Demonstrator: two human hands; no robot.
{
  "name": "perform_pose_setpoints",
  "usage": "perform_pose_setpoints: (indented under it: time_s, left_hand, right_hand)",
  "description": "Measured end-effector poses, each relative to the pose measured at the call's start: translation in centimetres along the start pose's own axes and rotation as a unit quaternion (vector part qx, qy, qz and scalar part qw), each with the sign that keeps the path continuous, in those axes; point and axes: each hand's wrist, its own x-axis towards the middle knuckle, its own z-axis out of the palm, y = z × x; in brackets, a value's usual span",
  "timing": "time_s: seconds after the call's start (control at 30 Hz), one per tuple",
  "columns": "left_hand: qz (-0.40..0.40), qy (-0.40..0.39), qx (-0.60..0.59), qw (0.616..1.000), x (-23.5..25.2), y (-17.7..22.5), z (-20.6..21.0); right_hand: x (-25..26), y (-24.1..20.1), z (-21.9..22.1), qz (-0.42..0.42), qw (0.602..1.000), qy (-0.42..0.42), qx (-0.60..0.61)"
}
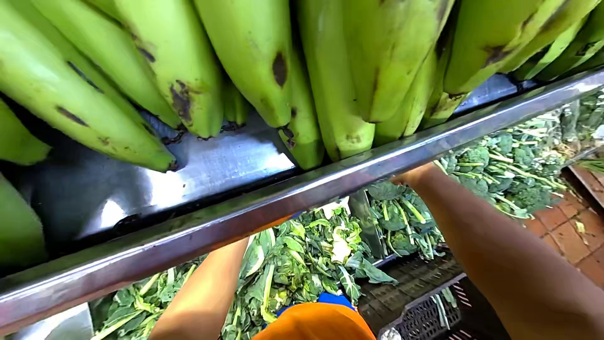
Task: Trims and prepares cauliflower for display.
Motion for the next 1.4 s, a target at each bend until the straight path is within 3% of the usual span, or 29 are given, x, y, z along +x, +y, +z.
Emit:
perform_pose_setpoints:
  time_s: [0.1, 0.2, 0.3, 0.37, 0.47, 0.57, 0.63, 0.77, 0.87, 0.97, 1.03, 1.13, 1.27, 1.4]
  left_hand:
    - [-0.058, -0.030, -0.086, 0.994, 0.3, -3.3, -3.9]
    - [-0.004, -0.130, -0.151, 0.980, 2.5, -11.6, -8.7]
    - [-0.041, -0.140, -0.215, 0.966, -0.3, -11.4, -10.3]
    - [-0.066, -0.135, -0.281, 0.948, -2.6, -11.1, -10.7]
    - [-0.110, -0.125, -0.370, 0.914, -5.2, -12.2, -10.5]
    - [-0.126, -0.129, -0.391, 0.902, -6.2, -13.3, -9.8]
    - [-0.120, -0.130, -0.376, 0.909, -6.8, -13.2, -9.2]
    - [-0.097, -0.166, -0.259, 0.947, -9.7, -10.8, -9.4]
    - [-0.061, -0.196, -0.169, 0.964, -13.3, -7.8, -10.6]
    - [0.042, -0.169, -0.225, 0.959, -13.4, -9.4, -10.9]
    - [0.072, -0.189, -0.307, 0.930, -12.9, -12.1, -9.1]
    - [0.004, -0.127, -0.490, 0.863, -12.6, -14.6, -6.2]
    - [-0.028, -0.145, -0.470, 0.870, -13.2, -15.5, -7.7]
    - [-0.036, -0.197, -0.440, 0.876, -12.3, -15.9, -8.2]
  right_hand:
    - [2.3, 1.7, 5.0, -0.046, 0.998, 0.047, -0.018]
    - [2.9, 2.9, 10.4, -0.045, 0.997, 0.043, 0.034]
    - [0.3, 4.0, 16.2, -0.018, 0.989, 0.052, 0.138]
    - [-1.1, 3.9, 22.0, -0.011, 0.962, 0.148, 0.227]
    - [-1.5, -0.5, 29.4, 0.013, 0.922, 0.222, 0.317]
    - [0.8, -4.4, 33.3, 0.004, 0.918, 0.224, 0.327]
    - [0.3, -6.4, 30.9, -0.037, 0.922, 0.189, 0.336]
    - [-6.2, -12.4, 22.1, -0.287, 0.898, 0.157, 0.295]
    - [-7.4, -13.7, 19.4, -0.440, 0.813, 0.207, 0.320]
    - [-8.3, -13.8, 19.1, -0.387, 0.738, 0.227, 0.504]
    - [-8.1, -14.8, 20.7, -0.341, 0.709, 0.211, 0.579]
    - [-7.1, -16.1, 22.2, -0.366, 0.752, 0.223, 0.501]
    - [-7.1, -16.8, 22.2, -0.419, 0.752, 0.280, 0.425]
    - [-7.7, -19.1, 22.4, -0.177, 0.719, 0.274, 0.614]
